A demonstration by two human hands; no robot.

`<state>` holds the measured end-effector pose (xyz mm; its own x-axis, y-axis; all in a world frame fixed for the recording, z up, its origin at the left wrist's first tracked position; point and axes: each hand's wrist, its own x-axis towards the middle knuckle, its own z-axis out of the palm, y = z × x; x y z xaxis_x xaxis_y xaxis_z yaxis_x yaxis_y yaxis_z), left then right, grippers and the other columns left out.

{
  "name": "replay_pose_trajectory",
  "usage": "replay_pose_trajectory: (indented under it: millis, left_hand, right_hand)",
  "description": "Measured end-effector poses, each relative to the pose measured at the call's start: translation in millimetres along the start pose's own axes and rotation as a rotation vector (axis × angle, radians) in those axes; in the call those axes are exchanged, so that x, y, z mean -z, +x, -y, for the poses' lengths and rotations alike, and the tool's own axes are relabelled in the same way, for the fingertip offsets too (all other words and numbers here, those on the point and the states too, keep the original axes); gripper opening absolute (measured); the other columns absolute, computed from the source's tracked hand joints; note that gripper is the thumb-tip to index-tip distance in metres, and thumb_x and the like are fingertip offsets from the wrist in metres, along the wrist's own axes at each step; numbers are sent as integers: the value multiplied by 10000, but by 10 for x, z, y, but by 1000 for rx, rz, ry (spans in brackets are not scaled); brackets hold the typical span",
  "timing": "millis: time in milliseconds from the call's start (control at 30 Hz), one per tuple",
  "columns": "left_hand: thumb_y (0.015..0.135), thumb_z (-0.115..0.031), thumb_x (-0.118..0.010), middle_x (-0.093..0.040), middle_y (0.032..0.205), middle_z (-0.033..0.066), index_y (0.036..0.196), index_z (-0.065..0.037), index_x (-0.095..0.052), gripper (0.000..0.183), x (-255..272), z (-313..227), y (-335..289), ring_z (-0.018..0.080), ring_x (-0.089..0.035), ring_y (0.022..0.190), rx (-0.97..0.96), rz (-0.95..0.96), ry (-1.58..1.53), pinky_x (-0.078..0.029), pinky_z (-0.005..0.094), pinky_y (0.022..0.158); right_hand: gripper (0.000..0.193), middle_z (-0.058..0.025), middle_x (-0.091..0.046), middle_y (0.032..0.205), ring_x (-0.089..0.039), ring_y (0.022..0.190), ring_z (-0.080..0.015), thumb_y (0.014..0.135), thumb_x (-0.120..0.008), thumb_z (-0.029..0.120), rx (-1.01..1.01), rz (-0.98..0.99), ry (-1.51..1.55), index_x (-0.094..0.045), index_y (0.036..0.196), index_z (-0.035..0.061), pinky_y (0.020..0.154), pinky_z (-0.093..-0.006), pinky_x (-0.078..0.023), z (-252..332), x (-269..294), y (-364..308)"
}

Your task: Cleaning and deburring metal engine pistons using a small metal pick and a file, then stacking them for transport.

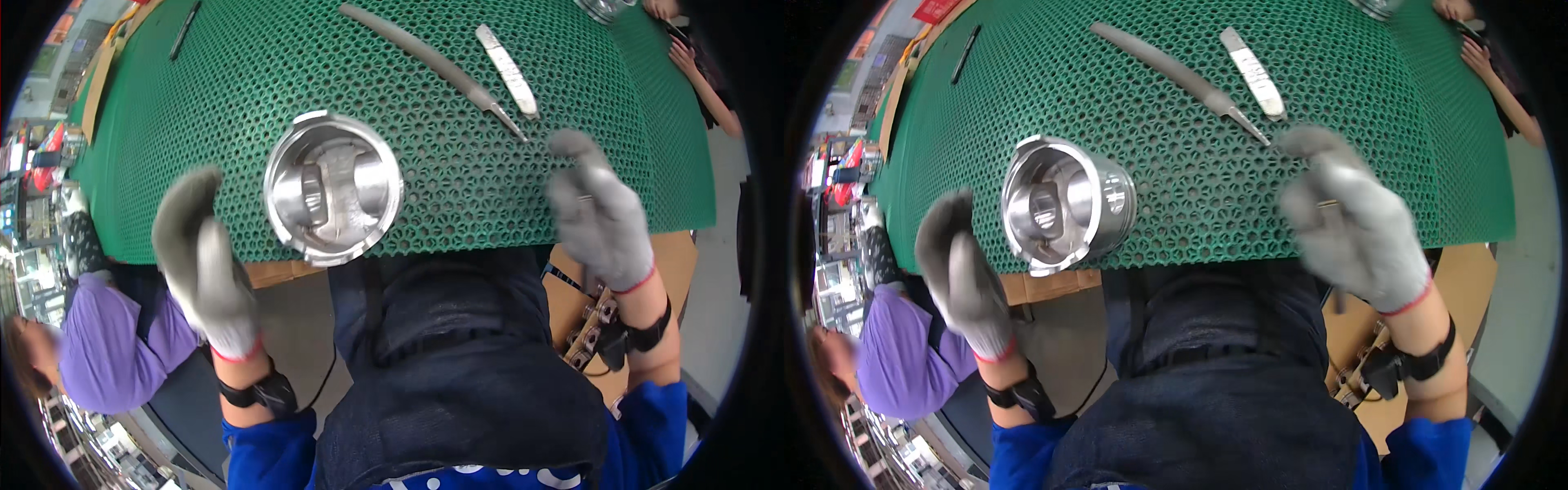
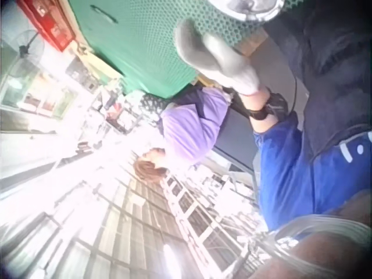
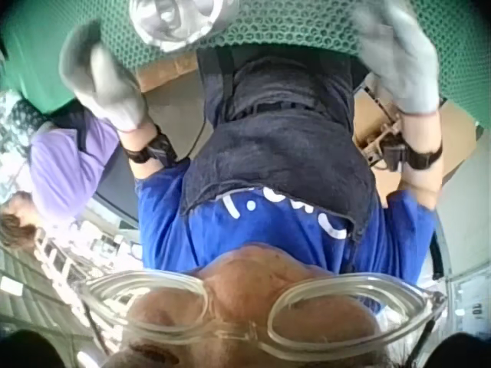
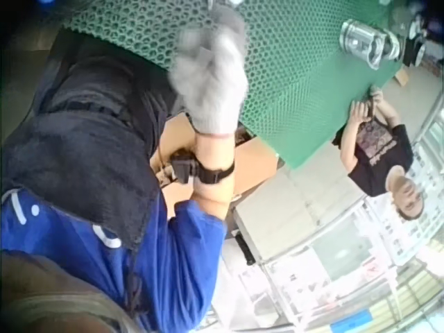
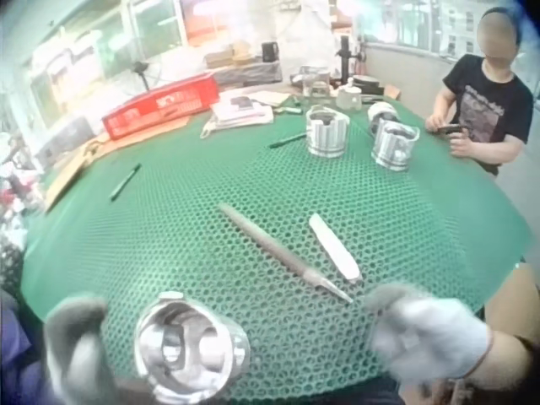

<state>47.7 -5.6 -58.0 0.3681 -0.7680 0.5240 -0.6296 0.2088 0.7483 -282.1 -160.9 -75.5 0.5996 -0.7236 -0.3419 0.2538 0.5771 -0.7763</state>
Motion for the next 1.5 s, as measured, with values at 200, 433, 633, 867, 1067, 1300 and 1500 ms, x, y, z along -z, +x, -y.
replay_pose_trajectory:
  millis: [200, 433, 633, 867, 1067, 1300, 1500]
  left_hand:
    - [741, -203, -765, -523, 1391, 146, 1222, -76, -622, 518, -456, 201, 694, 325, -532, 1252, 134, 719, -19, -458, 387, 1017]
    - [661, -130, -737, -656, 1122, 122, 1088, -71, -637, 443, -847, -720, 370, 360, -618, 1073, -515, 557, 498, -483, 437, 946]
    - [644, -162, -728, -661, 1127, 107, 1109, -85, -632, 482, -847, -790, 376, 344, -619, 1095, -428, 502, 643, -478, 443, 943]
    - [681, -139, -706, -674, 914, 150, 984, -45, -637, 324, -1014, -780, 842, 369, -645, 859, -346, 759, 592, -513, 427, 753]
    - [687, -76, -674, -679, 939, 188, 1026, -48, -678, 340, -1254, -684, 1172, 374, -649, 929, -205, 976, 724, -538, 428, 791]
    - [724, -84, -653, -690, 1002, 187, 1106, -44, -672, 384, -1084, -655, 1003, 328, -677, 952, -271, 819, 534, -536, 387, 842]
    - [792, -143, -749, -541, 1315, 184, 1426, 21, -365, 759, -688, -320, 39, 259, -555, 1208, 545, -205, -625, -438, 386, 1055]
  right_hand:
    - [488, -68, -656, 705, -489, 497, -52, 888, -550, 428, -126, 9, -596, -670, 980, -37, 449, -192, -390, 143, -229, -373]
    - [235, -136, -640, 759, -647, 734, -326, 864, -630, 283, 472, 115, -1292, -666, 843, 52, 648, -388, -516, -15, -410, -220]
    - [309, -130, -639, 722, -652, 703, -318, 901, -578, 332, 409, 94, -1276, -641, 791, 51, 630, -400, -519, 70, -609, -12]
    - [235, -70, -611, 642, -648, 608, -254, 863, -634, 285, 895, 42, -1529, -632, 728, 93, 560, -364, -534, 42, -589, 29]
    - [146, -65, -596, 661, -621, 592, -271, 785, -711, 228, 708, 243, -1731, -673, 776, 88, 547, -371, -501, 196, -584, 57]
    - [229, -38, -581, 653, -616, 581, -238, 767, -708, 294, 538, 468, -2202, -595, 663, 124, 537, -362, -501, 489, -656, -77]
    - [225, -99, -635, 725, -654, 715, -286, 841, -641, 245, 462, 331, -1658, -631, 734, 47, 645, -369, -526, 329, -259, -247]
